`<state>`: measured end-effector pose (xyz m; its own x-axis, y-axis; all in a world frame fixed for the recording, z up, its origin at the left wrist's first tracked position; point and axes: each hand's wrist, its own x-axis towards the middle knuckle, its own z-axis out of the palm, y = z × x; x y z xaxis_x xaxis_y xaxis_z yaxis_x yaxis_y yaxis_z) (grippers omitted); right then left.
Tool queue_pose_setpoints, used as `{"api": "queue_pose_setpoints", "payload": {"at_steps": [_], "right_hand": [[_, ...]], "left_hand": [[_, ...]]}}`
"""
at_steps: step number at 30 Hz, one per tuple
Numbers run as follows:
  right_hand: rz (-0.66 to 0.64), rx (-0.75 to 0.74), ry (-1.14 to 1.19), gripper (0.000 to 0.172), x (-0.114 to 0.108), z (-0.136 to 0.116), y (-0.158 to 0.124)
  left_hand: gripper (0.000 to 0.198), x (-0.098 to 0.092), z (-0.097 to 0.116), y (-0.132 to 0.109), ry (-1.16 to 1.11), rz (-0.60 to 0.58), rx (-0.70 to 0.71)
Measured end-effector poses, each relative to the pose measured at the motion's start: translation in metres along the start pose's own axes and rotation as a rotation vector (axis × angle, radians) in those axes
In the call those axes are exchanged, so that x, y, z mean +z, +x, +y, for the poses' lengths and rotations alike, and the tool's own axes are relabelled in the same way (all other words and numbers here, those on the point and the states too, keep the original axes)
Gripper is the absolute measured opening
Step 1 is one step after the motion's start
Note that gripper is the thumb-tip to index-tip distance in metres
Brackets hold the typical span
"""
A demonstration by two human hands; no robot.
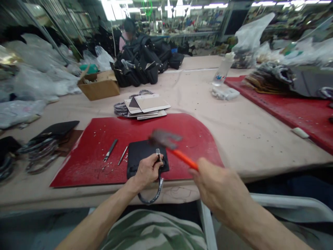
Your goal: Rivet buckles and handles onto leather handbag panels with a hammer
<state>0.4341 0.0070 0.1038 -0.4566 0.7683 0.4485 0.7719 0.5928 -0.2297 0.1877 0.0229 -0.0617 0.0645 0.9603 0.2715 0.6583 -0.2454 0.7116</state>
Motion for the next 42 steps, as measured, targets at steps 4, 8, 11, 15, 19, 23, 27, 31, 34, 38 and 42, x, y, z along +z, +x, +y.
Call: {"api": "queue_pose_setpoints", "payload": {"at_steps": [4, 8, 11, 15, 19, 23, 27, 31, 34, 38, 42], "right_hand": [[-0.179, -0.031, 0.044, 0.037, 0.011, 0.017, -0.005], [-0.28, 0.311, 0.237, 0.041, 0.034, 0.036, -0.004], [-0.45, 0.555, 0.346, 0.042, 0.072, 0.052, -0.006], [-0.493, 0.649, 0.123, 0.032, 0.114, 0.066, -0.009], [-0.267, 0.389, -0.131, 0.025, 0.126, 0.06, 0.0], [-0.141, 0.007, 0.137, 0.038, 0.149, 0.035, 0.006], [-0.249, -0.112, 0.293, 0.052, 0.184, 0.013, -0.002], [-0.285, -0.091, 0.306, 0.051, 0.192, 0.011, -0.007], [-0.277, -0.097, 0.338, 0.045, 0.188, 0.015, -0.006], [-0.259, -0.095, 0.37, 0.038, 0.186, 0.016, -0.004], [-0.25, -0.115, 0.376, 0.032, 0.188, 0.018, -0.004]], "left_hand": [[0.014, 0.0, 0.0, 0.0, 0.018, -0.005, -0.002], [0.015, 0.0, -0.002, 0.0, 0.0, 0.01, 0.029], [0.014, -0.002, -0.003, 0.0, 0.0, -0.002, 0.041], [0.014, -0.005, -0.002, 0.001, -0.005, -0.007, 0.068], [0.013, -0.007, -0.003, 0.002, -0.014, -0.013, 0.083], [0.014, -0.006, -0.004, 0.001, -0.022, -0.023, 0.078], [0.017, -0.004, -0.002, 0.002, -0.105, -0.022, 0.041], [0.015, -0.026, -0.001, 0.01, -0.388, 0.175, -0.182], [0.028, -0.073, -0.009, 0.017, -0.445, 0.328, -0.314], [0.028, -0.148, -0.04, 0.015, 0.159, 0.333, -0.465], [0.032, -0.185, -0.078, 0.002, 0.767, 0.005, -0.732]]}}
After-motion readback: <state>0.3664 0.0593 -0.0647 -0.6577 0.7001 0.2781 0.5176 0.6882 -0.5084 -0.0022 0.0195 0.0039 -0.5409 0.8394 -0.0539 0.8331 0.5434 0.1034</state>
